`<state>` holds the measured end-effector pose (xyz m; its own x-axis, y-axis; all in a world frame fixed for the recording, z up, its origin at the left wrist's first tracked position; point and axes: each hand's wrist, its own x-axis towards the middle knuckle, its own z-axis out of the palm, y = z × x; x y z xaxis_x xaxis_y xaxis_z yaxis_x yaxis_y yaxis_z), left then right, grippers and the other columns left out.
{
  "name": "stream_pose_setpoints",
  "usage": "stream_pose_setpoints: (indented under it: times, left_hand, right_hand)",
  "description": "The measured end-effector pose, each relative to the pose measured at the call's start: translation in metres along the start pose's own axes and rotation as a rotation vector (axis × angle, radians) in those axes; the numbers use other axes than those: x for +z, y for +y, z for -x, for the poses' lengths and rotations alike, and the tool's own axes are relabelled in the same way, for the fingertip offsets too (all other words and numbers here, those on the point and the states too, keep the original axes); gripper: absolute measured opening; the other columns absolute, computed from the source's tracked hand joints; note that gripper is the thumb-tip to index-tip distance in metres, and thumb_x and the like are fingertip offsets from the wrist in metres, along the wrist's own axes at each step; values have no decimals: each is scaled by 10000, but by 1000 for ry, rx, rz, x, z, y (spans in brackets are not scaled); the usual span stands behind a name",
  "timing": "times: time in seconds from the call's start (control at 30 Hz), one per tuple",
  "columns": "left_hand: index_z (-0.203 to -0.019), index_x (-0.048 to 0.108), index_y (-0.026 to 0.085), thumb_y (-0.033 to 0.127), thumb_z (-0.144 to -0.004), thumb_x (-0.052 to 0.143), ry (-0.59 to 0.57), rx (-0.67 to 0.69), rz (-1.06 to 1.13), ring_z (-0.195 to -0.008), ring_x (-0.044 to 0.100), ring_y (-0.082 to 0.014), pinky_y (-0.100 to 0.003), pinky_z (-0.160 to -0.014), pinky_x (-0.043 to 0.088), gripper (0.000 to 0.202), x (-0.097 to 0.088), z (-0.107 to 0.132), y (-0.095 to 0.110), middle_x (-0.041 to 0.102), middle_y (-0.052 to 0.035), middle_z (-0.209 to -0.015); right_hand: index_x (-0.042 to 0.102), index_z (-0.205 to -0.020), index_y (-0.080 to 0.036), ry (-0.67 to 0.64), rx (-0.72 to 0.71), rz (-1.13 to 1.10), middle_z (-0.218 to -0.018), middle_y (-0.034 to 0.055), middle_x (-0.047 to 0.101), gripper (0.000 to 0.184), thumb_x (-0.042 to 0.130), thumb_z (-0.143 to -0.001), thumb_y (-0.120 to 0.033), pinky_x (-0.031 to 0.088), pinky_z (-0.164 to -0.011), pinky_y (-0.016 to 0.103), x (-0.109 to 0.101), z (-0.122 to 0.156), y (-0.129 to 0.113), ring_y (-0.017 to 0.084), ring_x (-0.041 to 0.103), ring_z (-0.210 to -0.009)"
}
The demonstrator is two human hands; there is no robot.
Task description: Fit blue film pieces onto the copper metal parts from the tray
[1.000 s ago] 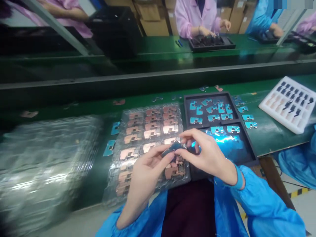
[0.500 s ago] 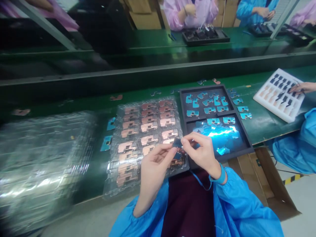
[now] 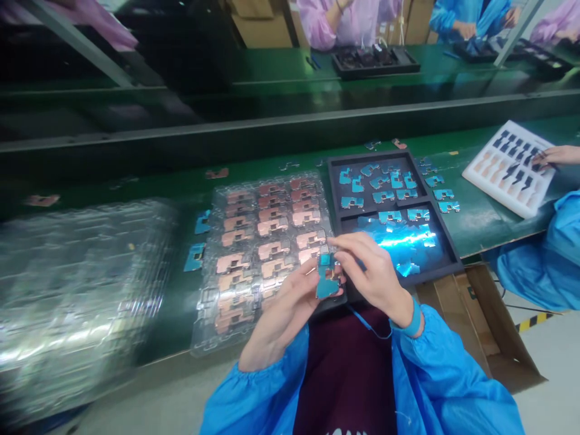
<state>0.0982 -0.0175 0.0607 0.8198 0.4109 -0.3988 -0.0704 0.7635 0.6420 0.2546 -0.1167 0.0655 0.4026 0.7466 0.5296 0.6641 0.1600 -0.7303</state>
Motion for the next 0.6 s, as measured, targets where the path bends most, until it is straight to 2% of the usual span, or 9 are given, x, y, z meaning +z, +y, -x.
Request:
stream_pose_setpoints:
  times: [0.07, 0.13, 0.3, 0.4, 0.47, 0.6]
  left_hand:
    - [-1149, 763, 167, 338, -848, 939, 7, 25, -8, -1003, 810, -279, -400, -953, 657, 389, -1, 0, -2, 831, -112, -1099]
    - [-1183, 786, 165, 335, -828, 955, 17, 41, -23, -970, 806, -268, -386, -948, 645, 429, -3, 0, -4, 830, -110, -1088]
    - [-1169, 829, 151, 325, -778, 996, 77, 70, -53, -919, 768, -206, -268, -833, 597, 460, -9, -1, -11, 830, -108, -1057]
    - [-1154, 839, 167, 353, -763, 1008, 66, 60, -38, -842, 749, -180, -256, -788, 595, 464, -8, -1, -12, 827, -81, -984]
    - [-1098, 842, 185, 379, -761, 1010, 57, 55, -1, -821, 747, -175, -277, -819, 618, 424, -6, -1, -11, 821, -57, -947]
    - [-1046, 815, 208, 369, -790, 996, 65, 39, 93, -895, 763, -166, -288, -886, 644, 352, -4, 0, -11, 827, -27, -1033]
  right_hand:
    - [754, -1254, -270, 35, -52, 88, -1153, 76, 780, 209, 664, -1076, -207, 604, -939, 453, -2, 0, -5, 247, 725, -1079]
    - [784, -1173, -289, 69, -97, 170, -1102, 71, 766, 169, 711, -1047, -203, 612, -895, 459, -3, 0, -9, 251, 718, -1033]
    - [784, -1101, -280, 145, -204, 281, -970, 52, 745, 189, 733, -1016, -119, 614, -748, 388, 0, 5, -12, 213, 703, -871]
    - [776, -1189, -257, 165, -322, 365, -935, 45, 766, 279, 755, -985, -68, 636, -755, 372, 1, 14, -8, 203, 710, -834]
    - [761, -1287, -261, 140, -397, 399, -978, 47, 793, 347, 766, -986, -90, 660, -775, 375, 0, 20, -5, 213, 735, -858]
    - [746, -1360, -272, 76, -461, 410, -1081, 52, 819, 389, 776, -995, -140, 687, -787, 379, -4, 27, -1, 236, 776, -929]
